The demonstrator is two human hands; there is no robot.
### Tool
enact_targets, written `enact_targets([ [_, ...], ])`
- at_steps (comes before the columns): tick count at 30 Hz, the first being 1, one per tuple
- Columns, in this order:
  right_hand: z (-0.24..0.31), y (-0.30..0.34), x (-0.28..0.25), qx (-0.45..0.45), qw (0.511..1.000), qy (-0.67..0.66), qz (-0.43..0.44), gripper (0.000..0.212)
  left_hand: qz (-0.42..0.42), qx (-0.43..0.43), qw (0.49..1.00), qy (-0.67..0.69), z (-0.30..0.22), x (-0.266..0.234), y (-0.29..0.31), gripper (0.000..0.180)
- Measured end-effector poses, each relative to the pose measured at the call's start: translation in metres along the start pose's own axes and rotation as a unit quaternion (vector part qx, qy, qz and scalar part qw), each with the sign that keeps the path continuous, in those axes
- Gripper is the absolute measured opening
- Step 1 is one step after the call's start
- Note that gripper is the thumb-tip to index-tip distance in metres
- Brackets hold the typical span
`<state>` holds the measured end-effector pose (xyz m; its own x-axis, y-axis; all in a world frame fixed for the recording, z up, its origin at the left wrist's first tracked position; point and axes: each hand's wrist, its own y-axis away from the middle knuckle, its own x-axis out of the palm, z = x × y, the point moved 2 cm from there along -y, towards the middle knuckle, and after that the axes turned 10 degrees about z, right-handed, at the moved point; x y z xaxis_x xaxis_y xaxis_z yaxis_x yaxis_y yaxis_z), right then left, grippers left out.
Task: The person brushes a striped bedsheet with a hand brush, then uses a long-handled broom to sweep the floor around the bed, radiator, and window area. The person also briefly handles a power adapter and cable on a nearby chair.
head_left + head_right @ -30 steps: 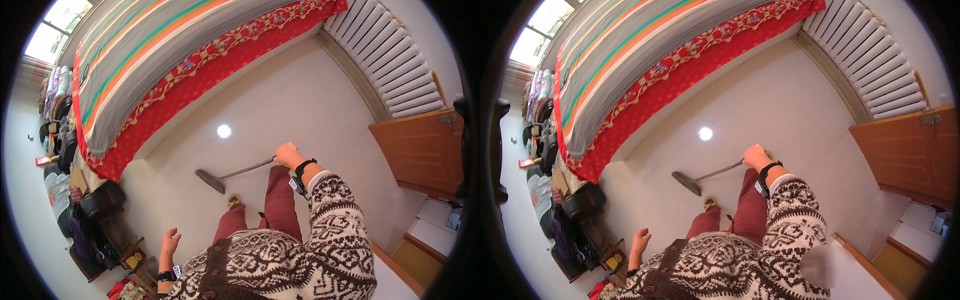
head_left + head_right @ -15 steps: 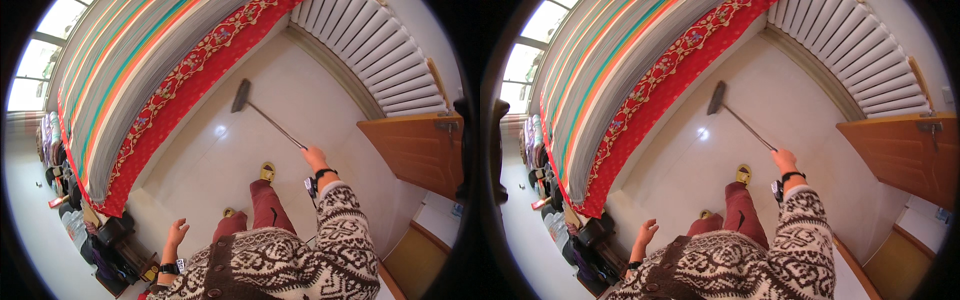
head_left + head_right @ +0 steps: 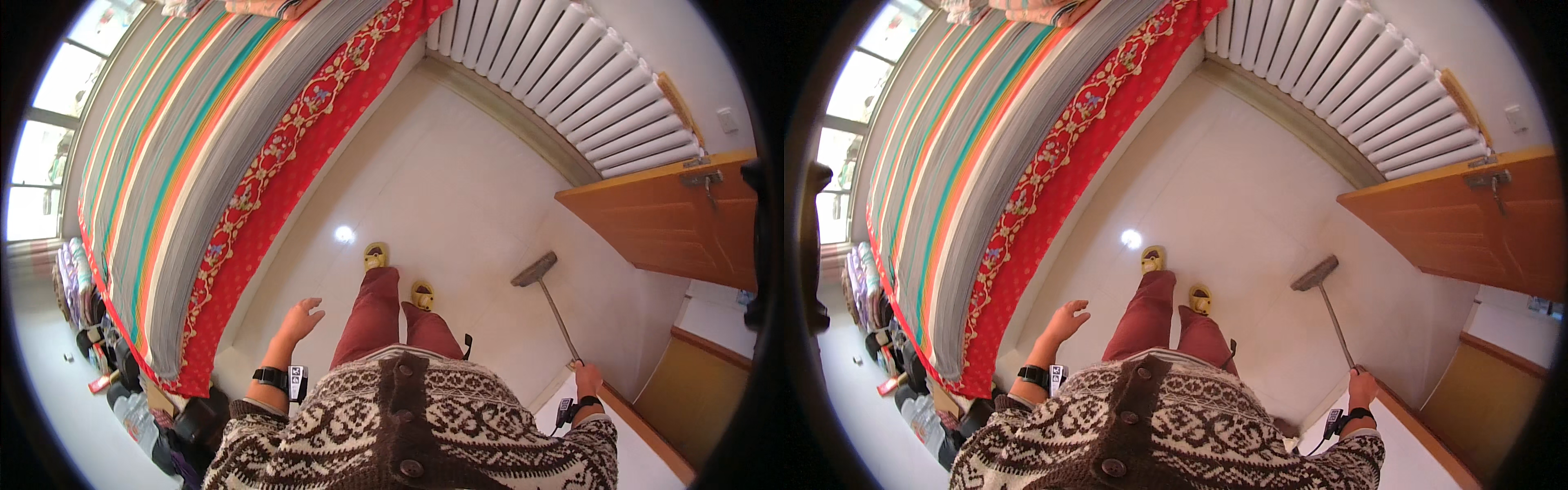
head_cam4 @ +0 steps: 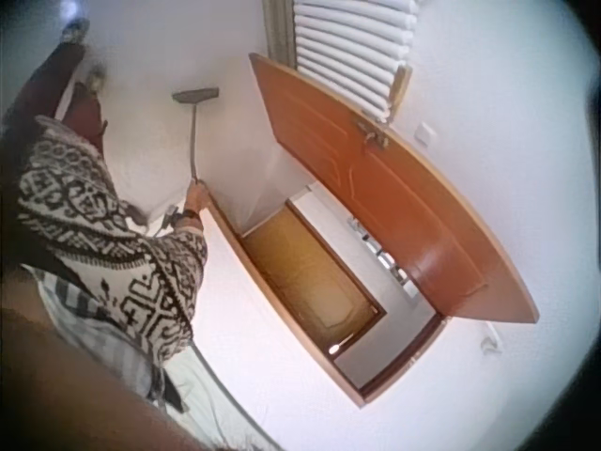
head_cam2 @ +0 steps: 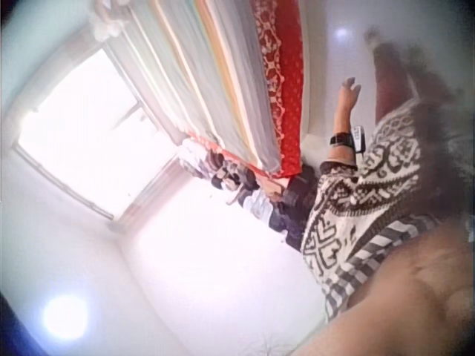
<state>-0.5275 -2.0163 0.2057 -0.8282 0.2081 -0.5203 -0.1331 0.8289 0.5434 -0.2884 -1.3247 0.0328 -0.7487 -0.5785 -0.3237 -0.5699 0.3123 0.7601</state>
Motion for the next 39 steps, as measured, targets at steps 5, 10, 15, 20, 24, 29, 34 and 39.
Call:
enact_targets([
  [5, 0.033, 0.046, 0.001, -0.04, 0.998, -0.043, -0.03, 0.049, 0.018, 0.009, 0.998, -0.054, -0.009, -0.063, -0.049, 0.04],
  [10, 0.155, 0.08, -0.008, -0.2, 0.978, -0.055, -0.035, 0.045, -0.014, 0.031, 0.998, -0.051, -0.002, -0.12, -0.085, 0.04],
  [15, 0.32, 0.076, -0.021, -0.282, 0.958, -0.048, 0.021, 0.044, 0.039, 0.028, 0.994, -0.096, 0.001, -0.15, -0.104, 0.04],
  [20, 0.367, 0.06, -0.015, -0.293, 0.954, -0.054, 0.037, 0.046, 0.037, 0.023, 0.994, -0.1, 0.0, -0.169, -0.12, 0.04],
  [24, 0.279, 0.063, -0.002, -0.175, 0.979, -0.059, 0.088, 0.054, 0.07, 0.022, 0.992, -0.103, -0.004, -0.17, -0.139, 0.04],
  [29, 0.179, 0.077, -0.016, -0.021, 0.995, -0.064, 0.069, 0.059, 0.103, 0.064, 0.987, -0.107, -0.021, -0.163, -0.17, 0.04],
  [34, 0.178, 0.067, -0.069, -0.01, 0.997, -0.072, 0.024, 0.058, 0.108, 0.064, 0.987, -0.104, -0.037, -0.166, -0.191, 0.04],
  [39, 0.253, 0.011, -0.121, -0.116, 0.984, -0.133, 0.02, 0.056, 0.092, 0.045, 0.988, -0.118, -0.05, -0.166, -0.198, 0.039],
])
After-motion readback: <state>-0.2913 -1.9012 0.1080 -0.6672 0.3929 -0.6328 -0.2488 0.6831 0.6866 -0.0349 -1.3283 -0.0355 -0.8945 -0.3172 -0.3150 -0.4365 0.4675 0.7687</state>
